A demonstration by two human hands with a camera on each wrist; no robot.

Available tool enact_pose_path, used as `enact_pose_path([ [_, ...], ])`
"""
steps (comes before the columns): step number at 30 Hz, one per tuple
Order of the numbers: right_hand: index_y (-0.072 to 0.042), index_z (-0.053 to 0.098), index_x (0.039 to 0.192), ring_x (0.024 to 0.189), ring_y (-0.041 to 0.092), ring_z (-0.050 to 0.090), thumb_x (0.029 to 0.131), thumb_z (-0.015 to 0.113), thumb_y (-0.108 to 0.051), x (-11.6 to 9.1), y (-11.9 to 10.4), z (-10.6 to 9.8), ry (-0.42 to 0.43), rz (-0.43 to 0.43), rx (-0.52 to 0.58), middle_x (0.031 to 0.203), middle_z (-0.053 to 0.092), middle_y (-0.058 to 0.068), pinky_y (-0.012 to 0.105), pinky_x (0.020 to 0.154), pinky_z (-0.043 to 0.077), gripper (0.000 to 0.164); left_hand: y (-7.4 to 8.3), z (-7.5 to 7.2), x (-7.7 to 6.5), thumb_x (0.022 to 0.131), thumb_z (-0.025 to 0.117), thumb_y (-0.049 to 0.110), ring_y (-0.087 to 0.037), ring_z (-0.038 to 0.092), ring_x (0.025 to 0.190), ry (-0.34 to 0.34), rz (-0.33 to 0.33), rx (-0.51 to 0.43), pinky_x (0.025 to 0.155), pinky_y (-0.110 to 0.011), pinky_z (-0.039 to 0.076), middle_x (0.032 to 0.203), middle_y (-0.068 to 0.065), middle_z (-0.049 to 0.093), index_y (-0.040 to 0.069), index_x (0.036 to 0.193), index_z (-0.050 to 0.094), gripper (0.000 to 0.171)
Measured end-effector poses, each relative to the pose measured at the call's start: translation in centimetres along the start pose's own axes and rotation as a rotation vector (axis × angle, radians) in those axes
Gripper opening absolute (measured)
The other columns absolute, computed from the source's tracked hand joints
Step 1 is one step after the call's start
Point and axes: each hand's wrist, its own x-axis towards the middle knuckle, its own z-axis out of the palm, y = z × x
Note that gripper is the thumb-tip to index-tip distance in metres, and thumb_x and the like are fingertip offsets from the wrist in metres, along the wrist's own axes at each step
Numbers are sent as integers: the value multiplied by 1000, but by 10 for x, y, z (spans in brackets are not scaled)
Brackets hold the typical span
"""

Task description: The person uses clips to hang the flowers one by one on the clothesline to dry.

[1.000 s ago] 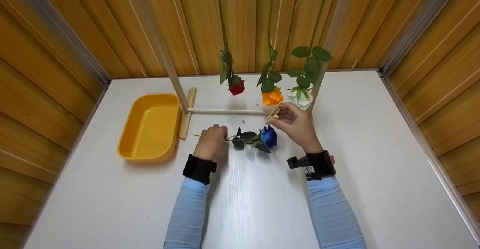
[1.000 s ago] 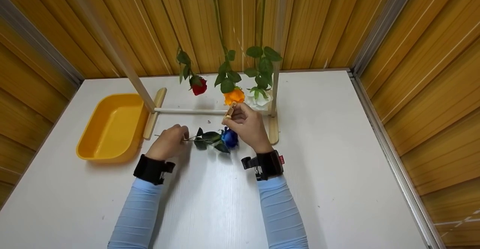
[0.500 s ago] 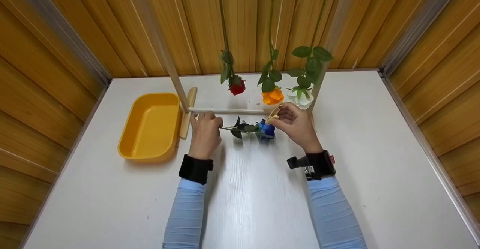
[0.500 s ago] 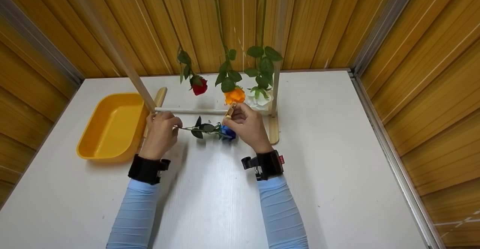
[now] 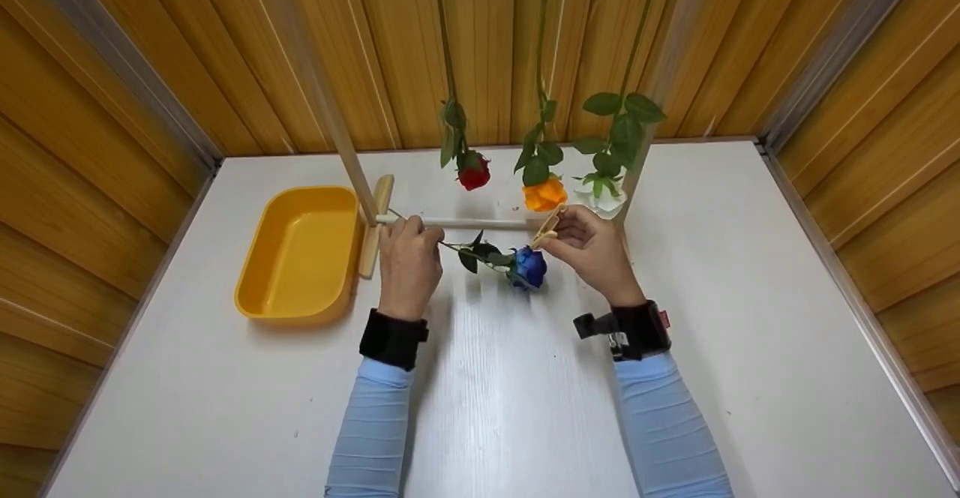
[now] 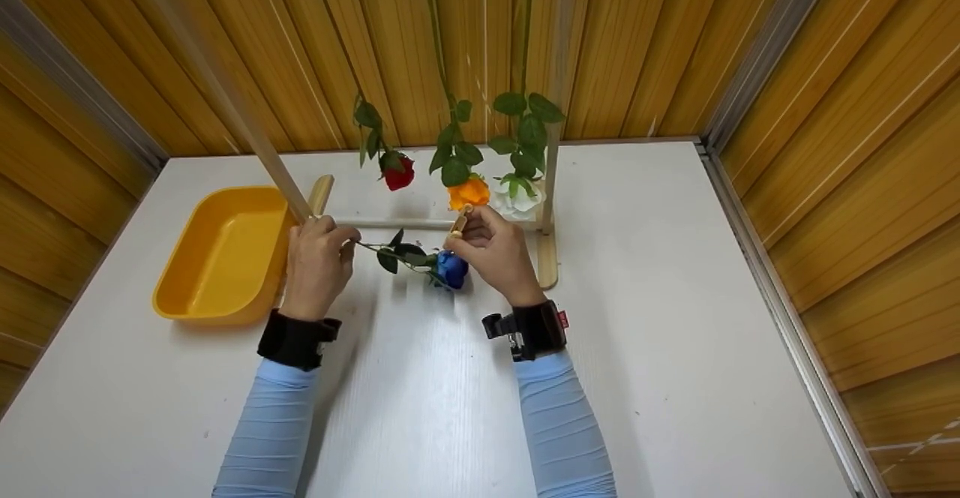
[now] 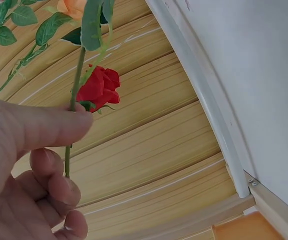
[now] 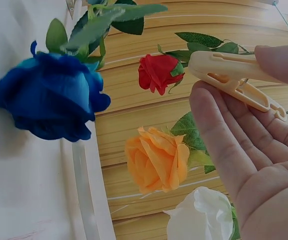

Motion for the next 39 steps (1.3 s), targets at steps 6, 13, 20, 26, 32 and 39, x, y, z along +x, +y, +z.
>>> enact_pose_path([
  [6, 12, 63, 115, 93, 13, 69, 86, 77, 8, 1, -3, 1, -11, -2, 11, 104, 69, 21, 22, 85, 58, 32, -1, -2, 2, 86, 73, -5, -32, 62, 70, 21, -36, -51, 67, -42, 45, 73, -10, 60, 4, 85, 75, 9],
  [13, 13, 63, 113, 93, 13, 69, 85, 78, 10, 3, -2, 3, -12, -17, 31, 103, 69, 21, 23, 84, 58, 32, -3, -6, 4, 90, 65, -4, -34, 67, 80, 4, -116, -183, 74, -45, 55, 86, -14, 70, -1, 100, 75, 15],
  [20, 12, 63, 112, 93, 15, 70, 86, 79, 8, 3, 0, 5, -27, -21, 36, 102, 68, 22, 23, 84, 59, 31, -3, -11, 8, 95, 68, -1, -26, 66, 75, 56, -154, -358, 70, -40, 54, 85, -12, 70, -2, 99, 74, 7],
  [26, 10, 64, 112, 94, 17, 70, 85, 79, 8, 2, -3, 5, -25, -11, 27, 103, 69, 21, 24, 85, 59, 31, 1, -13, 11, 93, 68, -5, -24, 65, 71, 96, -194, -465, 64, -35, 55, 82, -14, 65, -2, 100, 58, 13],
  [32, 11, 63, 115, 95, 15, 70, 85, 78, 9, 1, -6, 6, -45, -16, 29, 106, 70, 21, 24, 85, 59, 33, 3, -17, 13, 92, 69, -9, -26, 72, 74, 114, -238, -626, 67, -31, 60, 86, -17, 65, -4, 106, 49, 25],
  [39, 9, 64, 113, 92, 15, 71, 86, 79, 5, 12, -13, 7, -79, -47, -26, 106, 71, 21, 23, 84, 59, 30, -2, -26, 23, 92, 70, -7, -25, 72, 72, 84, -181, -594, 66, -36, 61, 85, -16, 71, -8, 113, 57, 24],
])
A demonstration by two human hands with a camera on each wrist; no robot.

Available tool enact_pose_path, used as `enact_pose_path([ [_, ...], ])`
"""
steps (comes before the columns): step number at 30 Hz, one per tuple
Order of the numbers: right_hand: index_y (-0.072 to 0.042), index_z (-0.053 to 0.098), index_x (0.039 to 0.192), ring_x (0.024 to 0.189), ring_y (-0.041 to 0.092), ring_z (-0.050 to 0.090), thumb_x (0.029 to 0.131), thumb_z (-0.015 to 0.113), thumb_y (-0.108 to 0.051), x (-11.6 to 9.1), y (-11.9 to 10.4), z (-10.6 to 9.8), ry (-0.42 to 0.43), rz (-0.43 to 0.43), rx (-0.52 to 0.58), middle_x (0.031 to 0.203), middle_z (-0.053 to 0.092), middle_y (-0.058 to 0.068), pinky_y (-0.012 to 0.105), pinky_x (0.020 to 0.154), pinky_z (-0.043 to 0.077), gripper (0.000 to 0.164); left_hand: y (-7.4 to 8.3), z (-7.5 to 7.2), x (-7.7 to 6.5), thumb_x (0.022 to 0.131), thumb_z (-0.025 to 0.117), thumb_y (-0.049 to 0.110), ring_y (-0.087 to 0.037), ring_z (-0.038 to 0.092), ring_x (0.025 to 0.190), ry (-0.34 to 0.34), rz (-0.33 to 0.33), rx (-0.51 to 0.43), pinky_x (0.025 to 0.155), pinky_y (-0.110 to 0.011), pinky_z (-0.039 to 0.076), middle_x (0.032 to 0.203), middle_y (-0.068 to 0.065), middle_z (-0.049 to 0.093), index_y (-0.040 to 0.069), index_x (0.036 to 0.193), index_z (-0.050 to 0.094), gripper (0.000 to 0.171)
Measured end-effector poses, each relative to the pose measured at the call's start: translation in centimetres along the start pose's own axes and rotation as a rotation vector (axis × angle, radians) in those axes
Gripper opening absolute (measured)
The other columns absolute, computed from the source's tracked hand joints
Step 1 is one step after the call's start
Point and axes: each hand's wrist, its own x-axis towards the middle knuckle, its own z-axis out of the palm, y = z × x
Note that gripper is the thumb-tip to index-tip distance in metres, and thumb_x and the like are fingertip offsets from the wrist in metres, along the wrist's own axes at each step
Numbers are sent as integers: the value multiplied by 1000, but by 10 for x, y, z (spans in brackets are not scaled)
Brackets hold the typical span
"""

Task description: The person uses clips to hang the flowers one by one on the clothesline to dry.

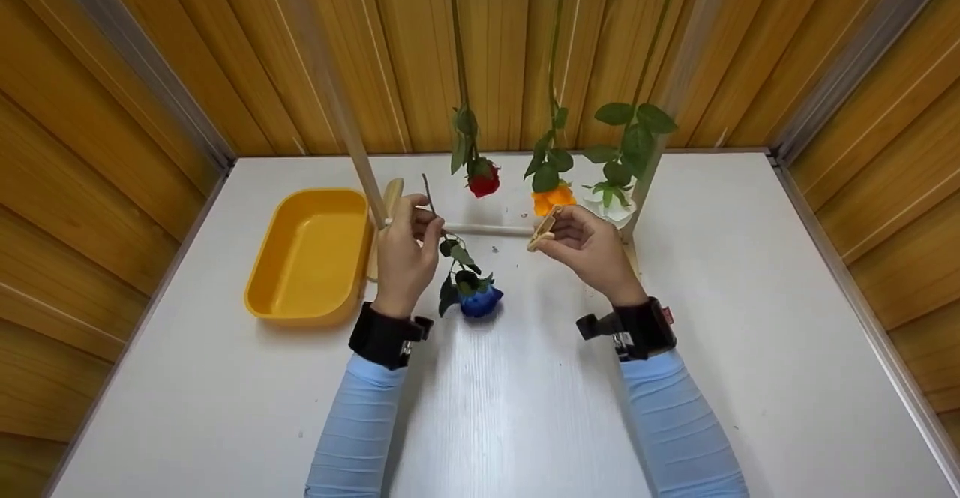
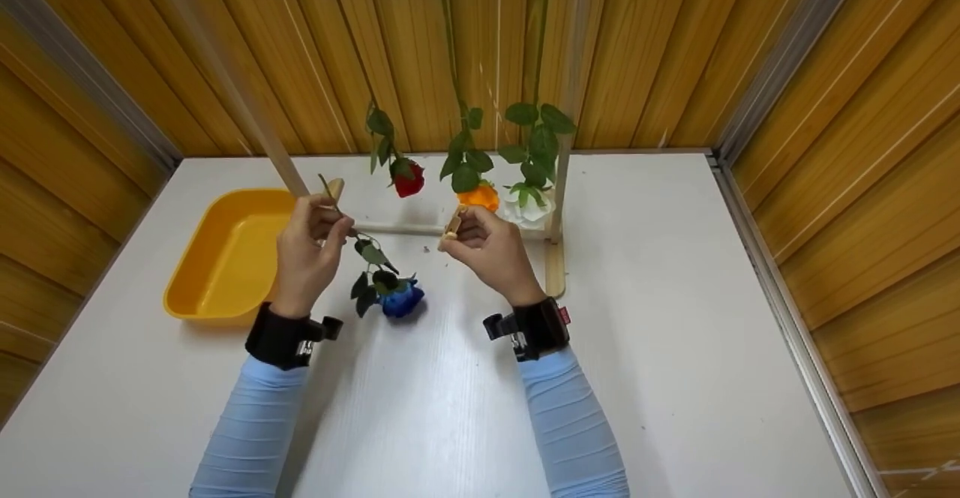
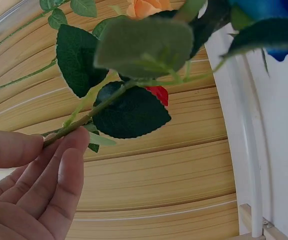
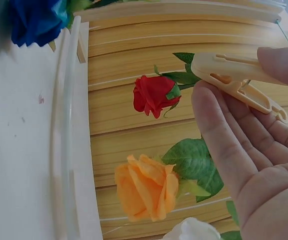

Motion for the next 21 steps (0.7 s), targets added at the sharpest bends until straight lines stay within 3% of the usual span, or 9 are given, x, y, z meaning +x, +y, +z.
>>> enact_pose_path([
  [7, 10, 64, 113, 93, 14, 70, 86, 79, 7, 12, -17, -3, -48, -54, -25, 105, 70, 21, 23, 84, 58, 31, 10, -9, 17, 96, 67, -5, -26, 70, 74, -83, 25, 61, 68, -35, 60, 91, -17, 69, -6, 113, 60, 18],
  [15, 7, 65, 112, 94, 18, 73, 87, 81, 1, 36, -39, -1, -128, -127, -119, 105, 73, 17, 24, 84, 59, 30, 26, -21, 42, 99, 65, -1, -31, 65, 86, -210, 60, 205, 79, -37, 60, 95, -17, 70, -3, 114, 63, 15],
  [21, 7, 65, 109, 90, 18, 73, 87, 80, 1, 57, -63, 0, -171, -201, -163, 100, 72, 15, 23, 81, 59, 27, 33, -32, 65, 99, 62, -4, -31, 67, 81, -246, 134, 208, 78, -38, 61, 94, -19, 70, -5, 111, 63, 12],
])
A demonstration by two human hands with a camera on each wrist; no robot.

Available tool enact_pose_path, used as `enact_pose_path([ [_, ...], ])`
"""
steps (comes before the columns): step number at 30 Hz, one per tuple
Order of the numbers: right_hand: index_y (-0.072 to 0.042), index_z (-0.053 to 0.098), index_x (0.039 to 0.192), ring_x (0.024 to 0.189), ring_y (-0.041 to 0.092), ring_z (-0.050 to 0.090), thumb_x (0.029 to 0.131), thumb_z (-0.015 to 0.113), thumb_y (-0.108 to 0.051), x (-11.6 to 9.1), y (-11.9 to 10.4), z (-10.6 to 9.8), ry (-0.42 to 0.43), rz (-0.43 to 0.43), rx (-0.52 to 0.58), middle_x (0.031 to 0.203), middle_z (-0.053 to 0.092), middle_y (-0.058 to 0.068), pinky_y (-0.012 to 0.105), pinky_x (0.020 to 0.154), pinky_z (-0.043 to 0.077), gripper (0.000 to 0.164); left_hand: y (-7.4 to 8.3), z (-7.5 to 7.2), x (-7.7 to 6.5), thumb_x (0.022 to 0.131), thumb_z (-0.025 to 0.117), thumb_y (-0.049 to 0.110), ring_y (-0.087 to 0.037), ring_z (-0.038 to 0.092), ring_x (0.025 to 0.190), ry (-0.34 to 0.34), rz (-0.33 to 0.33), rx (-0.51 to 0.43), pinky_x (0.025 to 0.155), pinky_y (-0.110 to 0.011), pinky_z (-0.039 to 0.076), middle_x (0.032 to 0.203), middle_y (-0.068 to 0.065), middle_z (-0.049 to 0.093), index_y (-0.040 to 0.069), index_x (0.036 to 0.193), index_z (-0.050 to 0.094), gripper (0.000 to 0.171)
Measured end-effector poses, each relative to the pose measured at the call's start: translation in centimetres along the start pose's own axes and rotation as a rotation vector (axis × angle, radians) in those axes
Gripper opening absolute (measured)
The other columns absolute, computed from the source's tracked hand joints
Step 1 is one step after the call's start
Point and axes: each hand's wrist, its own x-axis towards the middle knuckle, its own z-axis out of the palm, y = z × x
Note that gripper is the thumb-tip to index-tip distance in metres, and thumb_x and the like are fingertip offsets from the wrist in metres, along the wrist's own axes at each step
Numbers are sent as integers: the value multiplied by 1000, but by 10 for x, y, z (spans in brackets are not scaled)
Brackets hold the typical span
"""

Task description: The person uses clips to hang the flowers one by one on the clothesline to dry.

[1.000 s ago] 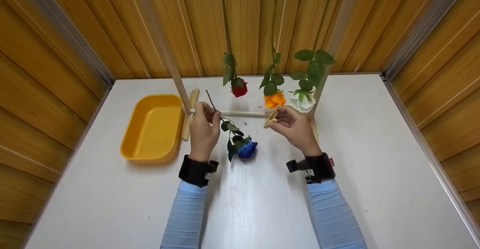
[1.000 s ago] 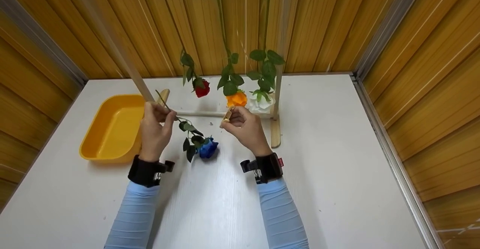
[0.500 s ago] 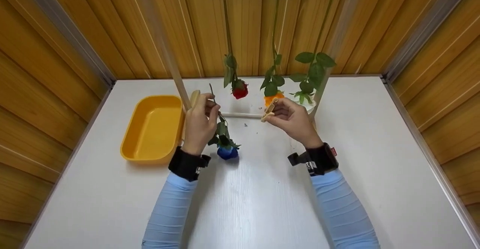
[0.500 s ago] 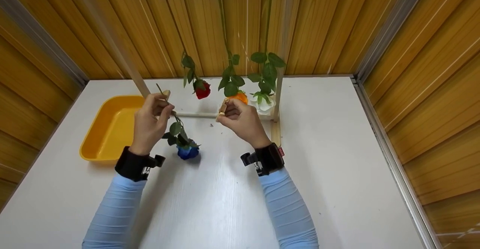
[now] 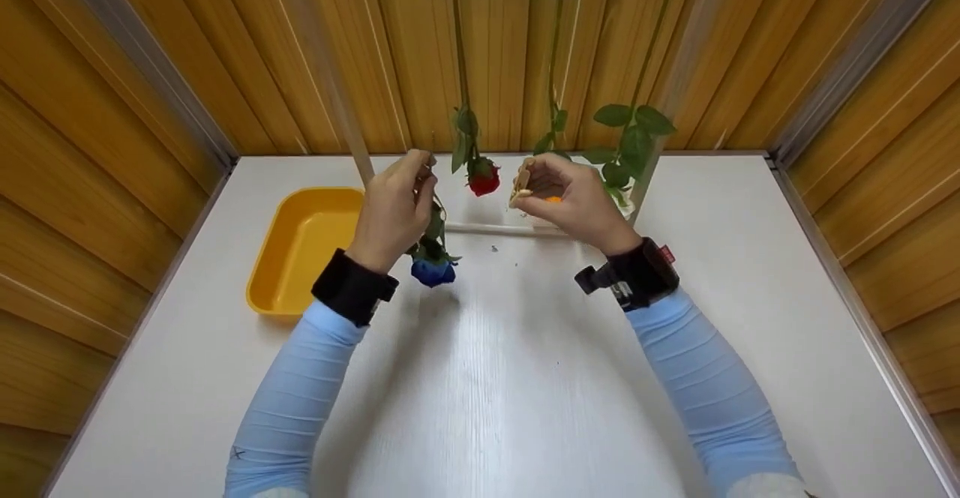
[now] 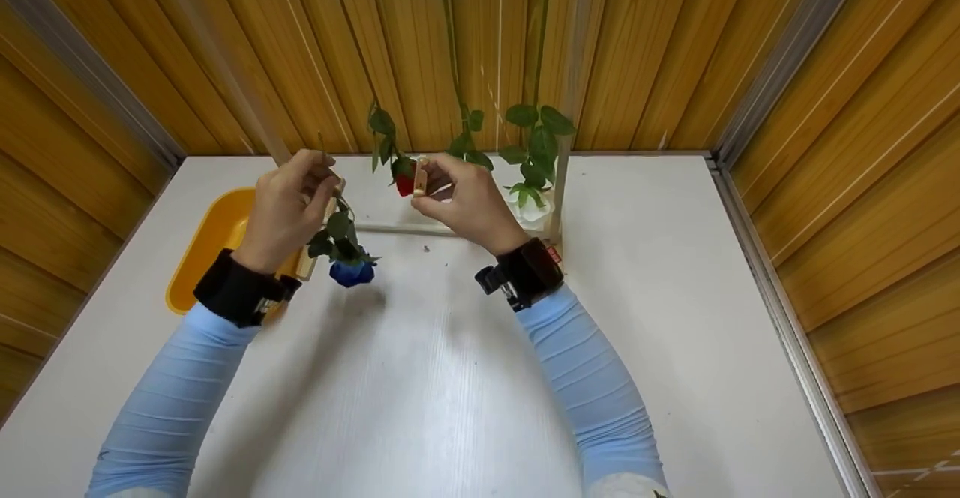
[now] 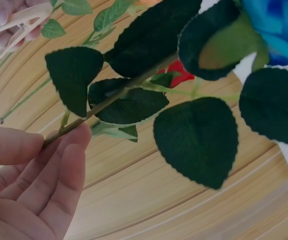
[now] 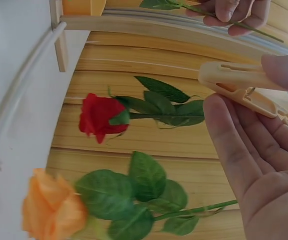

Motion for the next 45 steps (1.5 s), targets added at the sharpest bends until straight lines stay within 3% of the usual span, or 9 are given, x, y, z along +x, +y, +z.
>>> enact_pose_path([
  [9, 6, 65, 111, 90, 16, 70, 90, 77, 0, 42, -30, -15, -5, -20, -70, 101, 72, 12, 22, 83, 59, 25, -5, -23, 33, 102, 58, -1, -29, 64, 80, -38, -22, 57, 75, -37, 58, 92, -17, 69, -3, 107, 63, 8],
  [17, 6, 67, 112, 91, 14, 68, 90, 78, -2, 76, -51, -20, 1, -41, -111, 102, 72, 13, 23, 84, 58, 26, -11, -33, 57, 105, 53, 1, -32, 65, 84, -82, -78, 85, 83, -40, 59, 100, -21, 71, -4, 112, 63, 14],
  [26, 3, 68, 116, 91, 14, 68, 93, 76, -5, 113, -84, -16, -22, -58, -135, 105, 72, 12, 24, 87, 57, 26, -15, -46, 80, 106, 52, 3, -31, 63, 85, -54, -142, 100, 80, -40, 55, 103, -22, 71, -5, 111, 62, 13],
  [31, 2, 68, 115, 91, 14, 68, 94, 75, -6, 134, -100, -13, -25, -107, -173, 105, 73, 12, 23, 88, 56, 23, -18, -54, 90, 106, 52, 6, -28, 62, 85, -31, -200, 87, 77, -36, 52, 102, -20, 70, -3, 111, 61, 13],
  [36, 0, 68, 119, 95, 15, 69, 97, 72, -12, 149, -110, -14, -11, -157, -246, 108, 73, 11, 23, 90, 54, 25, -18, -58, 103, 107, 51, 7, -25, 62, 88, -20, -257, 70, 78, -33, 51, 105, -19, 69, -4, 114, 62, 17],
  [45, 1, 67, 124, 104, 16, 66, 99, 71, -13, 172, -126, -12, 45, -176, -277, 115, 70, 12, 20, 96, 50, 29, -19, -64, 123, 107, 50, 7, -24, 65, 92, -10, -336, 64, 81, -31, 52, 109, -18, 69, -4, 112, 62, 17],
])
